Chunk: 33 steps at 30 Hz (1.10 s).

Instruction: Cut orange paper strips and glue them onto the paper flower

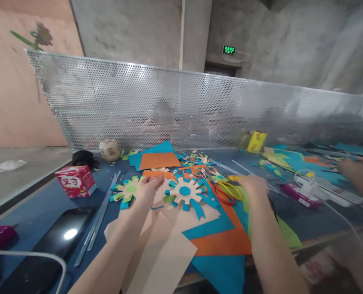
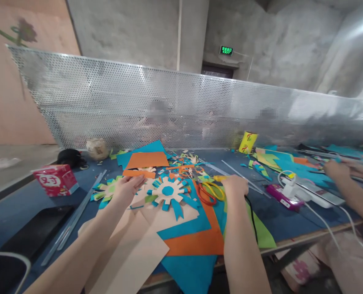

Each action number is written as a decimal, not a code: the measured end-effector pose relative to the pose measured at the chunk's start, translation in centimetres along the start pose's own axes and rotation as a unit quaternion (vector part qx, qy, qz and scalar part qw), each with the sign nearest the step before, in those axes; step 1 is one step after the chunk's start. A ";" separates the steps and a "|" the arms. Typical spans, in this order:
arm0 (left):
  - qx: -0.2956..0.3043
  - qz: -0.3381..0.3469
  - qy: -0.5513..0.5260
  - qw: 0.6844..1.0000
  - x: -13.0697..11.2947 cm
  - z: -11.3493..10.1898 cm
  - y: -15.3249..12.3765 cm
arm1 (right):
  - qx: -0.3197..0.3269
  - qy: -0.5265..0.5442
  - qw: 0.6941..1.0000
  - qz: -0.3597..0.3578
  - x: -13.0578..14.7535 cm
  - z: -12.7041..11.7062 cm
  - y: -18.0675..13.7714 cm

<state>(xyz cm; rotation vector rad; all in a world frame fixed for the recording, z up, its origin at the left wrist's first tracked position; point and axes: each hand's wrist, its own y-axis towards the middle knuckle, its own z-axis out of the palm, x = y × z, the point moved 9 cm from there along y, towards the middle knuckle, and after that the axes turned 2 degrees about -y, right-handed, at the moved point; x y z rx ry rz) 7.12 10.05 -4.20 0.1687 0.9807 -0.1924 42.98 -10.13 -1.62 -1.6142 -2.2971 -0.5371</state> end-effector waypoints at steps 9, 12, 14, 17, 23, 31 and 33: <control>0.022 -0.023 0.049 0.998 0.6 0.8 0.0 | -0.252 0.082 0.894 -0.361 10.8 -5.5 -10.0; 0.023 -0.024 0.075 0.997 0.5 1.1 -0.2 | -0.268 0.088 0.825 -0.490 13.0 -5.1 -13.7; 0.019 -0.028 0.089 0.995 0.5 1.1 -0.3 | -0.265 0.082 0.800 -0.532 13.4 -4.9 -14.9; 0.021 -0.030 0.097 0.995 0.7 1.0 -0.1 | -0.261 0.069 0.777 -0.569 13.5 -5.0 -15.6; 0.022 -0.032 0.097 0.995 1.3 0.7 0.3 | -0.265 0.032 0.752 -0.603 13.8 -4.7 -16.3; 0.019 -0.039 0.091 0.995 1.2 0.9 0.1 | -0.280 0.029 0.723 -0.630 14.1 -4.8 -17.5; 0.018 -0.037 0.088 0.995 1.2 0.9 0.1 | -0.286 0.022 0.721 -0.631 14.1 -4.8 -17.6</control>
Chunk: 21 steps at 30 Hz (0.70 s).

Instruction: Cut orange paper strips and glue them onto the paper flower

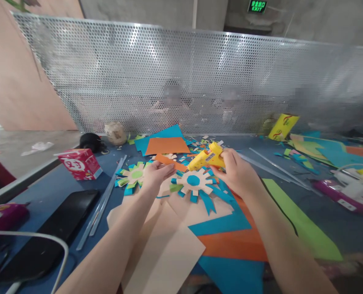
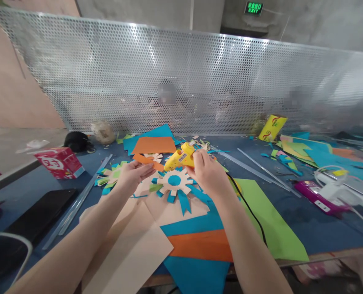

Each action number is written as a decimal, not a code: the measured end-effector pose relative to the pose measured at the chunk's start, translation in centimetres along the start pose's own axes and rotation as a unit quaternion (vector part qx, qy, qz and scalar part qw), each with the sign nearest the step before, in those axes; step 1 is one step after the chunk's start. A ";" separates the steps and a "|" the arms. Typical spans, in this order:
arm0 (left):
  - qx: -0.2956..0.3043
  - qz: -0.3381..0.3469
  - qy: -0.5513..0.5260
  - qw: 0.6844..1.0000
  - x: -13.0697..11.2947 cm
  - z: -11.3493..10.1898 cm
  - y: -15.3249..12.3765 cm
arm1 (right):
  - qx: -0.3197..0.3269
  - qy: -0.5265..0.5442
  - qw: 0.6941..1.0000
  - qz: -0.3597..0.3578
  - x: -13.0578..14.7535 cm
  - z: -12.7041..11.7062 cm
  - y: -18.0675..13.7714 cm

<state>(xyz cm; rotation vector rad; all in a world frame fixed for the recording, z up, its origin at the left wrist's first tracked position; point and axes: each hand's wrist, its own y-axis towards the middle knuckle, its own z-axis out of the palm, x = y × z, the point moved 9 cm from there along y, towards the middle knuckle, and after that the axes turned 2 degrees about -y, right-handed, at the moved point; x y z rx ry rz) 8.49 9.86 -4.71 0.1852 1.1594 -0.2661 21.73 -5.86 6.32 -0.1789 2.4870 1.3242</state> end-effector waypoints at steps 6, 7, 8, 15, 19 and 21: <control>0.003 -0.002 0.003 1.000 0.0 0.0 0.0 | 0.000 -0.004 1.000 0.001 0.0 0.0 0.0; 0.002 -0.003 0.003 1.000 0.0 0.0 0.0 | 0.000 -0.005 1.000 -0.001 0.0 0.0 0.0; 0.002 -0.003 0.004 1.000 0.0 0.0 0.0 | 0.001 -0.006 1.000 -0.002 0.0 0.0 0.0; 0.006 0.000 0.001 1.000 0.0 0.0 -0.1 | 0.002 0.009 1.000 -0.002 0.0 0.1 0.0; 0.010 -0.002 0.001 1.000 0.1 0.0 -0.1 | 0.001 0.005 1.000 -0.002 0.0 0.1 0.0; 0.009 -0.003 0.002 1.000 0.1 0.0 -0.1 | 0.001 -0.002 1.000 -0.004 0.1 0.1 0.0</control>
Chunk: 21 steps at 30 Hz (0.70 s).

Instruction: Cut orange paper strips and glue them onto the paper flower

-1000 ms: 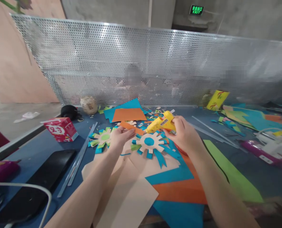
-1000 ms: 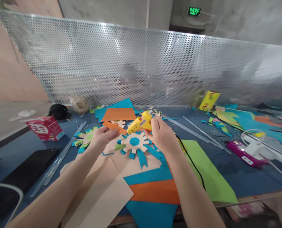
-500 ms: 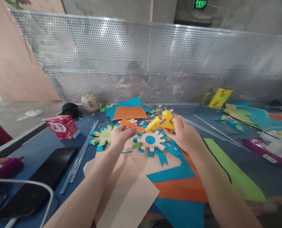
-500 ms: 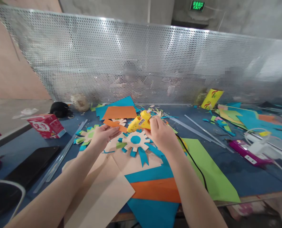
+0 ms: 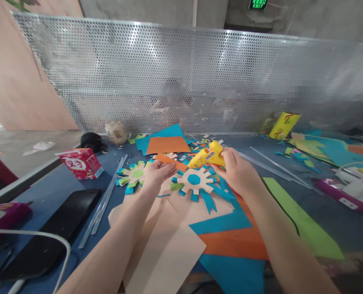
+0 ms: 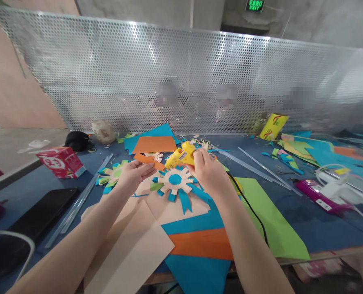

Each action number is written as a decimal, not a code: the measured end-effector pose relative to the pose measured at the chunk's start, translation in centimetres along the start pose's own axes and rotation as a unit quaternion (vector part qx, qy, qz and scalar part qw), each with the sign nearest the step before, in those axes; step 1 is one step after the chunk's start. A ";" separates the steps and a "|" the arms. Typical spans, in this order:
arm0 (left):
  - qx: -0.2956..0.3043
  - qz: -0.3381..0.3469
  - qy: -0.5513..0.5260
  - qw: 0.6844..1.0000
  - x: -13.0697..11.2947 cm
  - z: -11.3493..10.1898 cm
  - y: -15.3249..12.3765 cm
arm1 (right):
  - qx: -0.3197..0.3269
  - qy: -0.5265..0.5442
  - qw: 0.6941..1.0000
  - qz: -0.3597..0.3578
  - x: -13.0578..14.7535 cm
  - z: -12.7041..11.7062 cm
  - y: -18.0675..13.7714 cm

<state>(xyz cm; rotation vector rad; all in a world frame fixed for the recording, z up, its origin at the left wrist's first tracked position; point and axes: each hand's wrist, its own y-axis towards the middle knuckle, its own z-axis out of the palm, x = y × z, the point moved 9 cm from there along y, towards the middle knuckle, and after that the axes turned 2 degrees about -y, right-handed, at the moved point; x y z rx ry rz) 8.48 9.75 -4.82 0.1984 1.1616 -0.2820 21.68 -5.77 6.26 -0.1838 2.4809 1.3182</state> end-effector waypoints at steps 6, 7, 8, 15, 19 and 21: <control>-0.002 -0.008 -0.006 1.000 0.0 0.1 -0.2 | 0.002 -0.015 1.000 0.000 -0.1 0.0 -0.1; -0.002 -0.007 -0.007 1.000 0.0 0.1 -0.1 | 0.004 -0.014 1.000 0.003 -0.2 0.0 -0.1; -0.001 -0.007 -0.008 1.000 0.1 0.1 -0.1 | 0.007 -0.013 1.000 0.007 -0.3 0.1 -0.1; 0.001 -0.010 -0.010 1.000 0.1 0.1 -0.1 | 0.031 -0.014 0.999 0.030 -0.8 0.6 -0.3; 0.005 -0.012 -0.013 1.000 0.0 0.2 -0.2 | 0.037 -0.010 0.999 0.033 -0.9 0.7 -0.3; 0.006 -0.016 -0.020 1.000 0.1 0.3 -0.2 | 0.039 -0.009 0.999 0.036 -1.0 0.8 -0.3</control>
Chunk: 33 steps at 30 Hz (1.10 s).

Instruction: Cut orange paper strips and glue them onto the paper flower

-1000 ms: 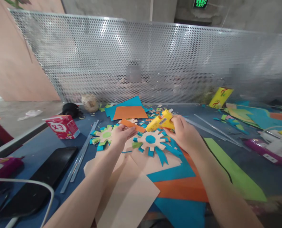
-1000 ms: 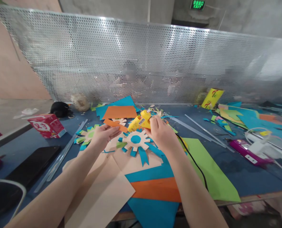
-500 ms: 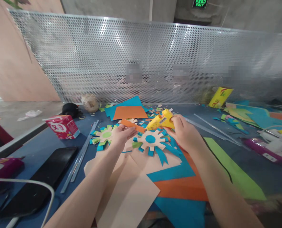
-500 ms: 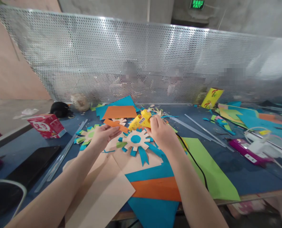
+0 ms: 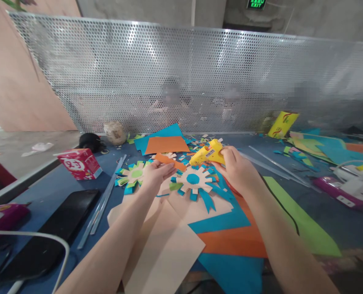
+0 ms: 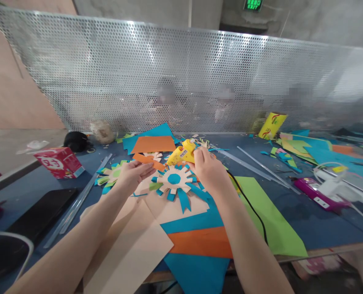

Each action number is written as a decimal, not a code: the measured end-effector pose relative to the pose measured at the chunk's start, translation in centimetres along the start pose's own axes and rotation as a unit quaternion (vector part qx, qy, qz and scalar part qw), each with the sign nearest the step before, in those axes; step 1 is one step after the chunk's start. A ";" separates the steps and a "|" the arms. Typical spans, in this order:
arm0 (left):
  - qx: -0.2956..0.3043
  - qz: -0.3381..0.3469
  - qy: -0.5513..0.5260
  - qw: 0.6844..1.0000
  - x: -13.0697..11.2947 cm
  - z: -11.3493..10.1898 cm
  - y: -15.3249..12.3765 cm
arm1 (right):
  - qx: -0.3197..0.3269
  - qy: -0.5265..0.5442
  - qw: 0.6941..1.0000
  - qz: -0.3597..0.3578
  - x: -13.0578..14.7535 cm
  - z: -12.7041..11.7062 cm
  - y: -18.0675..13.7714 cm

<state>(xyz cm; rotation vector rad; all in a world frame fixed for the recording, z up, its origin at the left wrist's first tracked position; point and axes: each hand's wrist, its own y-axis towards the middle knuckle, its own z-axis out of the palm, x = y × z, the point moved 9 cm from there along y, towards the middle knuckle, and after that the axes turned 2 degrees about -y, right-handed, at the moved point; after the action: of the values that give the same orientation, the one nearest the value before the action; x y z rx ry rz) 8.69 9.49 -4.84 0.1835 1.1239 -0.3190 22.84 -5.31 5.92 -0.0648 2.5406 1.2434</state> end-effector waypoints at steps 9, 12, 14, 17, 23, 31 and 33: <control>0.002 -0.037 -0.050 0.998 0.3 0.5 -0.3 | -0.002 0.018 1.000 0.018 -0.3 0.1 -0.1; 0.008 -0.045 -0.068 0.997 0.4 0.8 -0.3 | -0.003 0.025 1.000 0.012 -0.2 0.1 0.0; 0.001 -0.050 -0.082 0.995 0.5 0.7 -0.2 | 0.000 0.029 1.000 0.009 -0.2 0.2 -0.1; -0.016 -0.058 -0.098 0.993 0.7 0.4 -0.1 | 0.008 0.051 0.999 0.017 -0.3 0.5 -0.2; -0.020 -0.059 -0.103 0.993 0.6 0.4 -0.2 | 0.010 0.156 0.974 0.166 -3.5 1.6 -0.5; -0.026 -0.058 -0.110 0.992 0.5 0.1 -0.2 | 0.179 0.118 0.839 0.500 -14.1 6.3 -7.7; -0.024 -0.055 -0.112 0.992 0.4 0.0 -0.2 | 0.187 0.095 0.831 0.516 -15.9 6.2 -9.3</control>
<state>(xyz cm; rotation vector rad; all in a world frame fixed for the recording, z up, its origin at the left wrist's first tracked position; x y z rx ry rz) 8.84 9.27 -5.18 0.0418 0.9203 -0.4004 41.17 -7.78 -0.05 1.5136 2.9963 0.9673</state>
